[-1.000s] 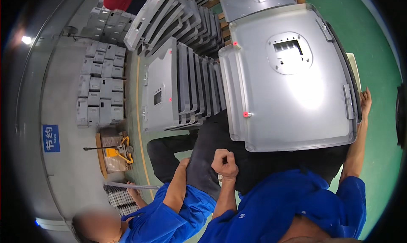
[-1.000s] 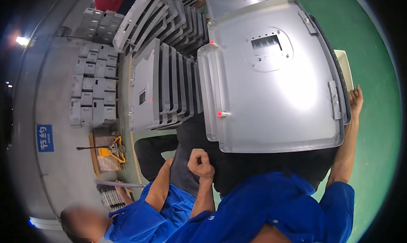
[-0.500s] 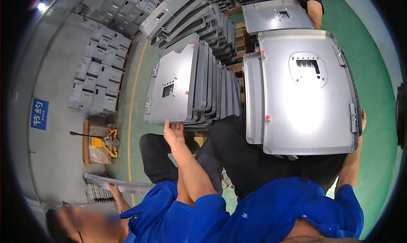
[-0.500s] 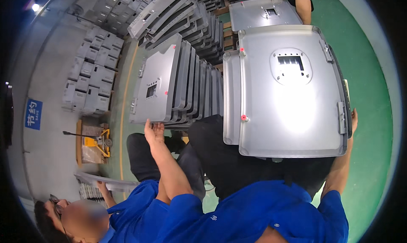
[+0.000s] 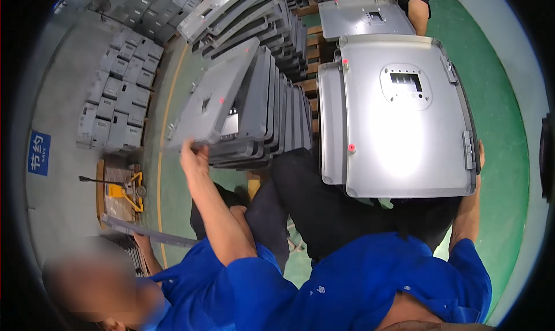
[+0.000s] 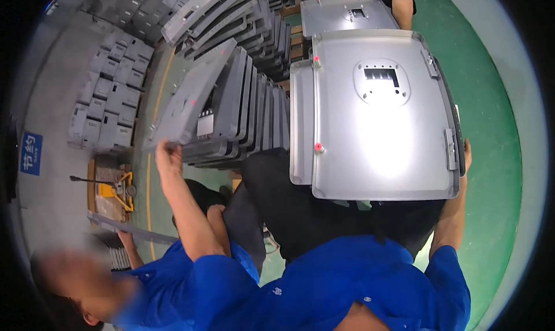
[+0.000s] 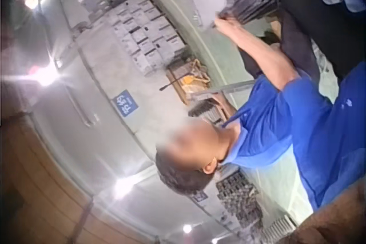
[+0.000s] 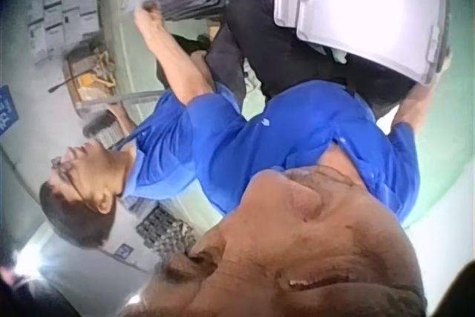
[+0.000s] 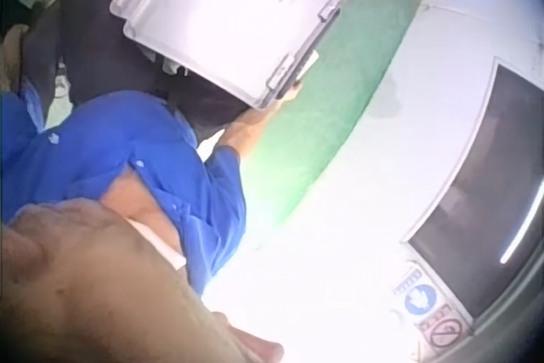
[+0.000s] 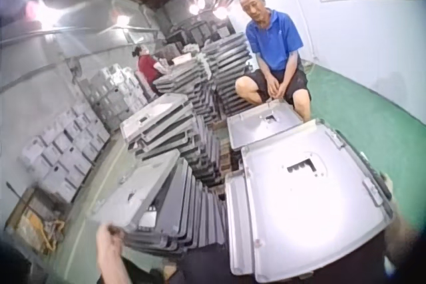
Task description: Assembling and inspecting metal plate components for industrial or electronic cases.
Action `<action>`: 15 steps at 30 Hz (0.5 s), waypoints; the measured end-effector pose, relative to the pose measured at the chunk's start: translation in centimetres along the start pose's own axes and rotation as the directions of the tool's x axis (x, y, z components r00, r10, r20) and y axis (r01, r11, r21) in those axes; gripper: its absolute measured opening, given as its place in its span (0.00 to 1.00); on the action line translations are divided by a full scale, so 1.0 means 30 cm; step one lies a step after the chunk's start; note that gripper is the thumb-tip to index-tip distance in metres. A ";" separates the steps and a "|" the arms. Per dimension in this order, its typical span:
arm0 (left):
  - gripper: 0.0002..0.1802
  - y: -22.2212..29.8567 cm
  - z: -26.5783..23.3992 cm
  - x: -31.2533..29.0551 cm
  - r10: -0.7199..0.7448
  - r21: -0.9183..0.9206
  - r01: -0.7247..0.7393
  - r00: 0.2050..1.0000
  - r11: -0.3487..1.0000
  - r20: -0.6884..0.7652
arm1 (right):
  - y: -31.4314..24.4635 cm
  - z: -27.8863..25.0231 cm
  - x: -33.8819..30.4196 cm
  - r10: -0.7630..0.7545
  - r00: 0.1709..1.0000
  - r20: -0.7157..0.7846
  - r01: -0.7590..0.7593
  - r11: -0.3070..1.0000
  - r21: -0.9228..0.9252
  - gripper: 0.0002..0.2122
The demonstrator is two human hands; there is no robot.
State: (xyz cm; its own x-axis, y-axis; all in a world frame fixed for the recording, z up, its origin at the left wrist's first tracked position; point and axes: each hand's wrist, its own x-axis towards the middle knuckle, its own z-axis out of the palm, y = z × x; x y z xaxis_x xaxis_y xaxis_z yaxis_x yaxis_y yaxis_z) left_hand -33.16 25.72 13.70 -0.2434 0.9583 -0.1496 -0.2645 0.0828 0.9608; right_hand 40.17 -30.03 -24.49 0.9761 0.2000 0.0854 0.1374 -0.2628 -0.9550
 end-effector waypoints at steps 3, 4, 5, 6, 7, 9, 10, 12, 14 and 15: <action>0.11 0.155 0.029 0.020 0.024 0.023 -0.024 1.000 0.999 -0.003 | -0.079 0.066 -0.039 0.099 0.994 0.054 -0.106 0.983 0.150 0.23; 0.11 0.183 0.040 0.041 0.011 0.033 -0.012 1.000 0.999 0.022 | -0.089 0.069 -0.041 0.126 0.990 0.057 -0.136 0.962 0.237 0.23; 0.12 0.216 0.048 0.058 -0.002 0.043 0.000 0.999 0.999 0.047 | -0.098 0.071 -0.045 0.152 0.986 0.063 -0.164 0.932 0.323 0.23; 0.12 0.235 0.063 0.076 -0.016 0.051 0.012 0.997 0.999 0.079 | -0.109 0.068 -0.046 0.114 0.993 0.030 -0.118 0.950 0.289 0.19; 0.12 0.244 0.074 0.088 -0.039 0.056 0.035 0.997 0.998 0.069 | -0.120 0.065 -0.047 0.075 0.997 -0.002 -0.072 0.965 0.253 0.16; 0.13 0.258 0.085 0.102 -0.082 0.069 0.079 0.996 0.995 0.042 | -0.156 0.067 -0.052 0.153 0.988 0.019 -0.150 0.923 0.354 0.10; 0.13 0.255 0.075 0.097 -0.065 0.059 0.062 0.996 0.996 0.053 | -0.188 0.073 -0.054 0.261 0.961 0.094 -0.273 0.836 0.477 0.09; 0.13 0.236 0.047 0.079 -0.030 0.039 0.028 0.997 0.999 0.073 | -0.253 0.099 -0.071 0.365 0.909 0.200 -0.408 0.686 0.602 0.12; 0.12 0.195 0.000 0.075 -0.058 0.041 0.056 0.997 0.998 0.055 | -0.289 0.120 -0.089 0.391 0.892 0.228 -0.439 0.625 0.645 0.16; 0.11 0.168 -0.018 0.074 -0.074 0.039 0.072 0.996 0.997 0.053 | -0.294 0.116 -0.090 0.379 0.899 0.220 -0.425 0.633 0.647 0.15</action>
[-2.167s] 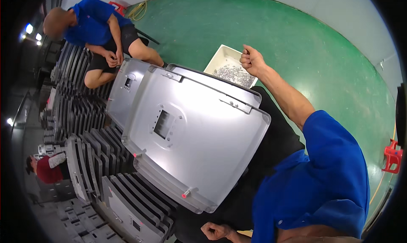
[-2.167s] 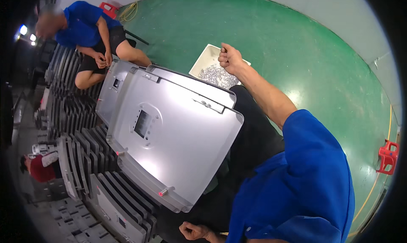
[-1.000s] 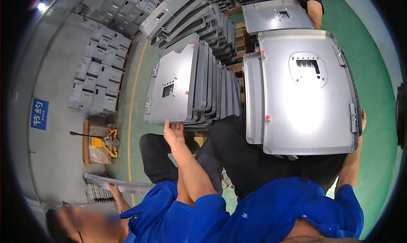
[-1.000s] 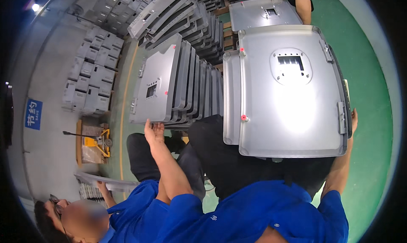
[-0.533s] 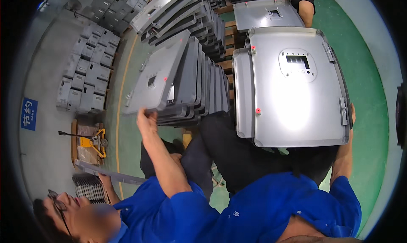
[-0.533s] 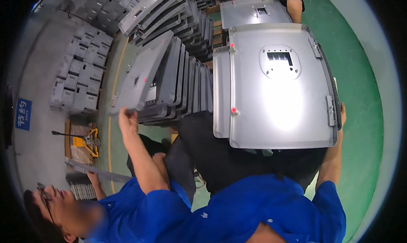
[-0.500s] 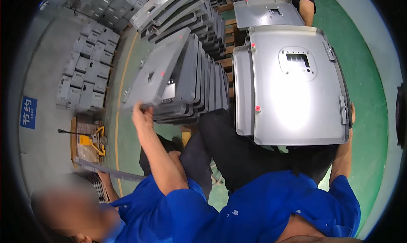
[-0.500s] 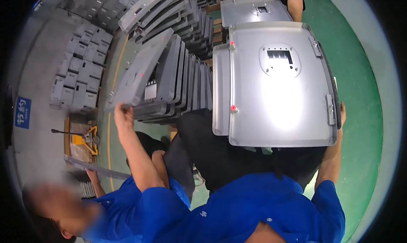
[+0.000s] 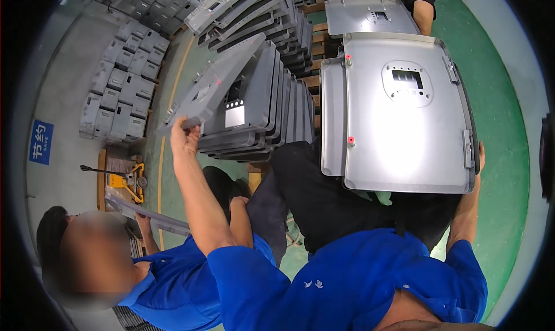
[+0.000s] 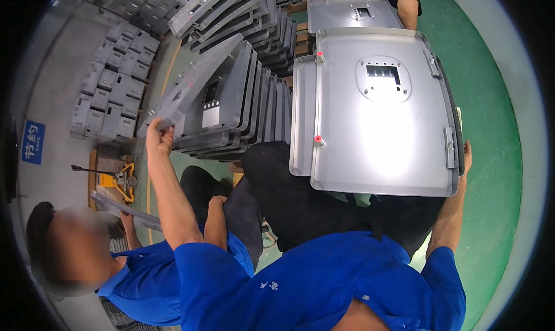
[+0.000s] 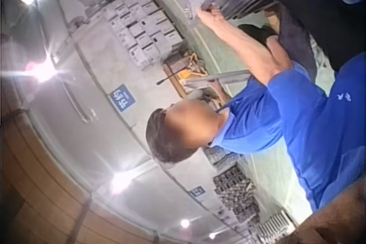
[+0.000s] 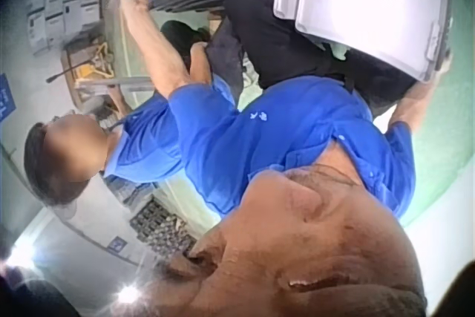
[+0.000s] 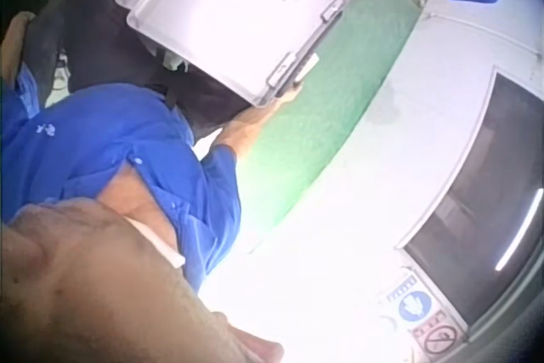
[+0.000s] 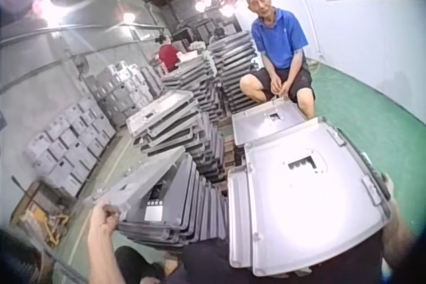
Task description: Assembling and inspecting metal plate components for industrial or electronic cases.
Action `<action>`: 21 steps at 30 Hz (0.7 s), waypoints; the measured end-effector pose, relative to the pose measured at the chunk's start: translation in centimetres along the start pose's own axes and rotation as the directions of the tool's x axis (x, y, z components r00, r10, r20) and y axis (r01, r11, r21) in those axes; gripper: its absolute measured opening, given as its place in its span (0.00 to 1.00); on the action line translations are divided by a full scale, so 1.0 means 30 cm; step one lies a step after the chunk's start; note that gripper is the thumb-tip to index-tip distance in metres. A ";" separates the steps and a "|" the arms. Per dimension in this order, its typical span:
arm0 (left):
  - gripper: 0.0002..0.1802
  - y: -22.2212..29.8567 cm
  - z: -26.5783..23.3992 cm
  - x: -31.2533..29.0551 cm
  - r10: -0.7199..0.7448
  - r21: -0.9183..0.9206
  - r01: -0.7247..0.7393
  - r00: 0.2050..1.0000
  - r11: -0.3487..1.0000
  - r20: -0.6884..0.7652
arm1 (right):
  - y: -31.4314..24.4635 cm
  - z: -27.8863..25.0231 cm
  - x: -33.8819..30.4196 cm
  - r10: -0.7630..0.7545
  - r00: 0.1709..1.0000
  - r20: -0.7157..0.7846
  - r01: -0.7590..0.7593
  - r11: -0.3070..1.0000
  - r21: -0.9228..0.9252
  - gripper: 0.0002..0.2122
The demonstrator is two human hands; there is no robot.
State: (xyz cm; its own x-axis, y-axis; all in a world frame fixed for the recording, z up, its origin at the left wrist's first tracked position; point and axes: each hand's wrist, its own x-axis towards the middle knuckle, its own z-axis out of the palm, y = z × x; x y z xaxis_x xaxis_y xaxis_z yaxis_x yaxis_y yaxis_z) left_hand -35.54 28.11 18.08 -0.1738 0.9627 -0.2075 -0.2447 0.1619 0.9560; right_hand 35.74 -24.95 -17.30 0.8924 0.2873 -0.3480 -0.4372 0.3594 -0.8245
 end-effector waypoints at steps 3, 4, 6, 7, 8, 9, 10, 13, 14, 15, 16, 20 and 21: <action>0.09 -0.129 -0.011 -0.018 -0.065 -0.044 0.065 0.998 0.997 -0.003 | -0.004 -0.051 0.024 -0.113 0.993 -0.017 0.111 0.989 -0.102 0.13; 0.08 -0.175 -0.020 -0.014 -0.099 -0.034 0.100 0.995 0.994 0.010 | -0.001 -0.074 0.039 -0.189 0.982 -0.027 0.180 0.964 -0.197 0.14; 0.08 -0.255 -0.070 -0.028 -0.161 -0.009 0.161 0.987 0.987 0.004 | 0.013 -0.056 0.036 -0.184 0.983 -0.010 0.176 0.955 -0.237 0.16; 0.09 -0.286 -0.110 -0.043 -0.179 -0.010 0.178 0.983 0.984 -0.032 | 0.027 -0.015 0.016 -0.102 0.995 0.015 0.103 0.977 -0.184 0.17; 0.09 -0.318 -0.121 -0.049 -0.202 -0.016 0.202 0.978 0.979 -0.049 | 0.024 -0.012 0.012 -0.056 0.998 0.038 0.061 0.986 -0.157 0.18; 0.09 -0.343 -0.137 -0.056 -0.225 -0.022 0.224 0.972 0.974 -0.068 | 0.022 -0.008 0.011 -0.009 0.998 0.063 0.017 0.991 -0.131 0.19; 0.11 -0.358 -0.158 -0.063 -0.255 -0.014 0.255 0.963 0.967 -0.082 | 0.021 0.001 0.013 0.022 0.995 0.095 -0.009 0.991 -0.132 0.20; 0.12 -0.385 -0.109 -0.057 -0.252 0.007 0.253 0.964 0.967 -0.081 | 0.030 -0.098 0.063 -0.163 0.981 0.105 0.182 0.963 -0.198 0.20; 0.14 -0.380 -0.087 -0.049 -0.251 -0.016 0.251 0.968 0.968 -0.024 | 0.044 -0.134 0.079 -0.266 0.959 0.098 0.282 0.931 -0.232 0.20; 0.15 -0.389 -0.069 -0.048 -0.244 -0.039 0.244 0.970 0.969 -0.014 | 0.046 -0.168 0.093 -0.319 0.945 0.077 0.327 0.897 -0.298 0.20; 0.16 -0.391 -0.061 -0.049 -0.234 -0.060 0.233 0.972 0.971 -0.005 | 0.060 -0.165 0.101 -0.333 0.940 0.068 0.335 0.875 -0.349 0.20; 0.20 -0.390 -0.122 -0.029 -0.274 -0.062 0.275 0.961 0.959 0.022 | 0.102 -0.136 0.107 -0.302 0.952 0.055 0.291 0.834 -0.469 0.20; 0.21 -0.375 -0.176 -0.039 -0.266 -0.062 0.266 0.964 0.962 0.018 | 0.108 -0.075 0.102 -0.266 0.961 0.077 0.269 0.832 -0.484 0.20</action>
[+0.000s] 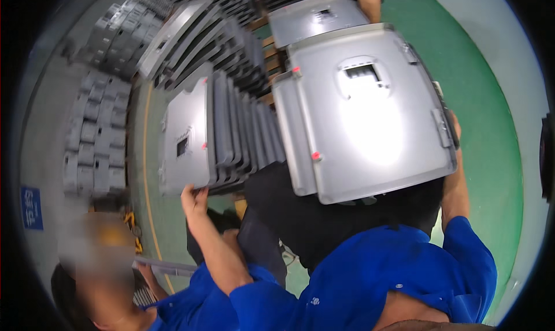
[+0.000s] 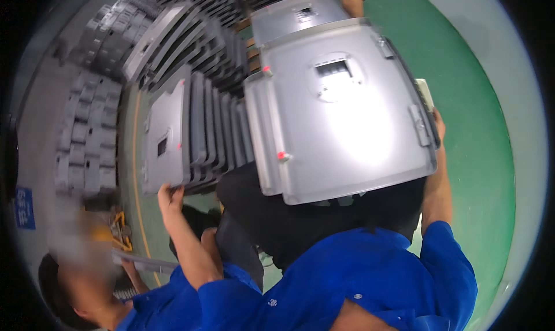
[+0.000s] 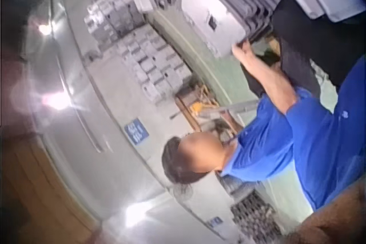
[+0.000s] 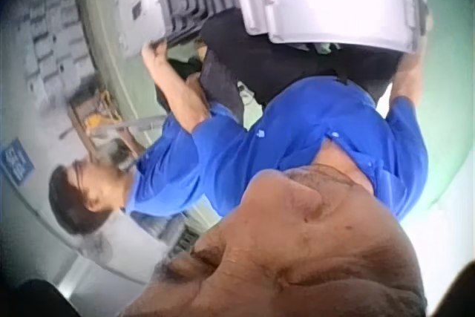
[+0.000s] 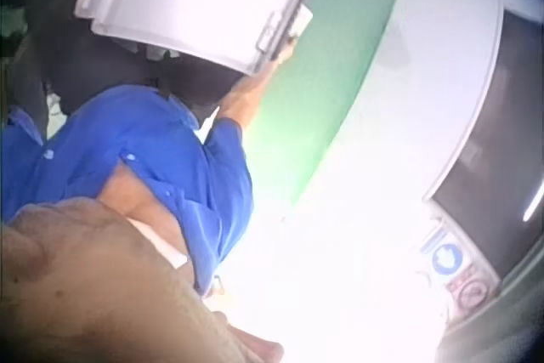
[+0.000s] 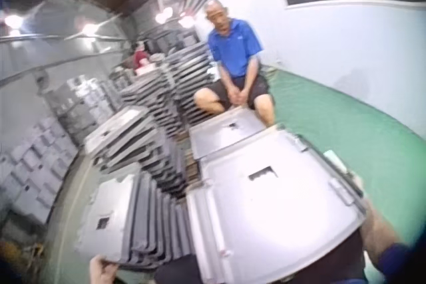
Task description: Assembling and inspecting metal plate components for industrial or electronic cases.
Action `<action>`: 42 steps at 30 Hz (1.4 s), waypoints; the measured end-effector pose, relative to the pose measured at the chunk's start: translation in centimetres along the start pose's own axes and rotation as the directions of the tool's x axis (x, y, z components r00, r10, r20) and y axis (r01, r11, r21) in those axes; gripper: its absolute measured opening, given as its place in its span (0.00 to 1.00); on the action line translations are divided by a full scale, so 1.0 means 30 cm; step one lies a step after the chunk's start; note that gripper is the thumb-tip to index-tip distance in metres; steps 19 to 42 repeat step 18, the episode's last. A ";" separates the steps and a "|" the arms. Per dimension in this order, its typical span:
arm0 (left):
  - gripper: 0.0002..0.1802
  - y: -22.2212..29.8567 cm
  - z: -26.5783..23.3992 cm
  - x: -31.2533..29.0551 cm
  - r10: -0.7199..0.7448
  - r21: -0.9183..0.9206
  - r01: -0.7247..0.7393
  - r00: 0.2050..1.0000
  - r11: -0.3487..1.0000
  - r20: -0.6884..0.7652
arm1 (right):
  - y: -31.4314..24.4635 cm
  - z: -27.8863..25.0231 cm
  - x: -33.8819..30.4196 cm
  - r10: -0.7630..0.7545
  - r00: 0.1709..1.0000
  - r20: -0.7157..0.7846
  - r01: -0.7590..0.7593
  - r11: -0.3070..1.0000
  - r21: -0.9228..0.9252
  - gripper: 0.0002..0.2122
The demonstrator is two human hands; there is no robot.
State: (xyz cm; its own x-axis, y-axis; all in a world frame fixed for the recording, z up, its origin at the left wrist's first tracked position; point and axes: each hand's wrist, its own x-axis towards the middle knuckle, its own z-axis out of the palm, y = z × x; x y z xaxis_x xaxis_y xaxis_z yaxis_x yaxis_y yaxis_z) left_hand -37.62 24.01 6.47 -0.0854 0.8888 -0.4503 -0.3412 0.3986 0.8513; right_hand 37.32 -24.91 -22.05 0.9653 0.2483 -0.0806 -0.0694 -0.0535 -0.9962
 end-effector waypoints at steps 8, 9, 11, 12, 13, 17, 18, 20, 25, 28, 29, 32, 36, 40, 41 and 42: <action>0.30 -0.015 0.035 -0.078 0.027 -0.120 -0.019 0.998 0.993 0.064 | -0.089 0.024 -0.040 0.226 0.960 -0.165 -0.183 0.953 0.240 0.13; 0.31 -0.026 0.035 -0.071 0.040 -0.118 -0.033 0.997 0.992 0.059 | -0.099 0.010 -0.028 0.269 0.948 -0.168 -0.208 0.928 0.309 0.13; 0.33 -0.026 -0.014 -0.095 0.101 -0.111 -0.101 0.995 0.989 -0.006 | -0.179 0.090 -0.087 0.360 0.924 -0.127 -0.296 0.886 0.356 0.14; 0.33 -0.035 0.010 -0.088 0.077 -0.113 -0.076 0.997 0.991 0.006 | -0.190 0.061 -0.090 0.360 0.919 -0.160 -0.287 0.890 0.355 0.13; 0.34 -0.051 0.035 -0.077 0.053 -0.113 -0.051 0.998 0.992 0.015 | -0.200 0.034 -0.089 0.362 0.912 -0.190 -0.281 0.892 0.353 0.13; 0.40 -0.083 0.007 -0.100 0.038 -0.115 -0.038 0.999 0.993 -0.006 | -0.162 0.017 -0.048 0.373 0.924 -0.082 -0.299 0.839 0.455 0.13; 0.40 -0.110 0.004 -0.119 0.040 -0.109 -0.045 0.998 0.993 -0.055 | -0.147 0.005 -0.033 0.393 0.919 -0.025 -0.337 0.818 0.466 0.15; 0.40 -0.110 0.004 -0.119 0.040 -0.109 -0.045 0.998 0.993 -0.055 | -0.147 0.005 -0.033 0.393 0.919 -0.025 -0.337 0.818 0.466 0.15; 0.40 -0.110 0.004 -0.119 0.040 -0.109 -0.045 0.998 0.993 -0.055 | -0.147 0.005 -0.033 0.393 0.919 -0.025 -0.337 0.818 0.466 0.15; 0.40 -0.110 0.004 -0.119 0.040 -0.109 -0.045 0.998 0.993 -0.055 | -0.147 0.005 -0.033 0.393 0.919 -0.025 -0.337 0.818 0.466 0.15; 0.40 -0.110 0.004 -0.119 0.040 -0.109 -0.045 0.998 0.993 -0.055 | -0.147 0.005 -0.033 0.393 0.919 -0.025 -0.337 0.818 0.466 0.15; 0.40 -0.110 0.004 -0.119 0.040 -0.109 -0.045 0.998 0.993 -0.055 | -0.147 0.005 -0.033 0.393 0.919 -0.025 -0.337 0.818 0.466 0.15; 0.40 -0.110 0.004 -0.119 0.040 -0.109 -0.045 0.998 0.993 -0.055 | -0.147 0.005 -0.033 0.393 0.919 -0.025 -0.337 0.818 0.466 0.15; 0.40 -0.110 0.004 -0.119 0.040 -0.109 -0.045 0.998 0.993 -0.055 | -0.147 0.005 -0.033 0.393 0.919 -0.025 -0.337 0.818 0.466 0.15; 0.40 -0.110 0.004 -0.119 0.040 -0.109 -0.045 0.998 0.993 -0.055 | -0.147 0.005 -0.033 0.393 0.919 -0.025 -0.337 0.818 0.466 0.15; 0.40 -0.110 0.004 -0.119 0.040 -0.109 -0.045 0.998 0.993 -0.055 | -0.147 0.005 -0.033 0.393 0.919 -0.025 -0.337 0.818 0.466 0.15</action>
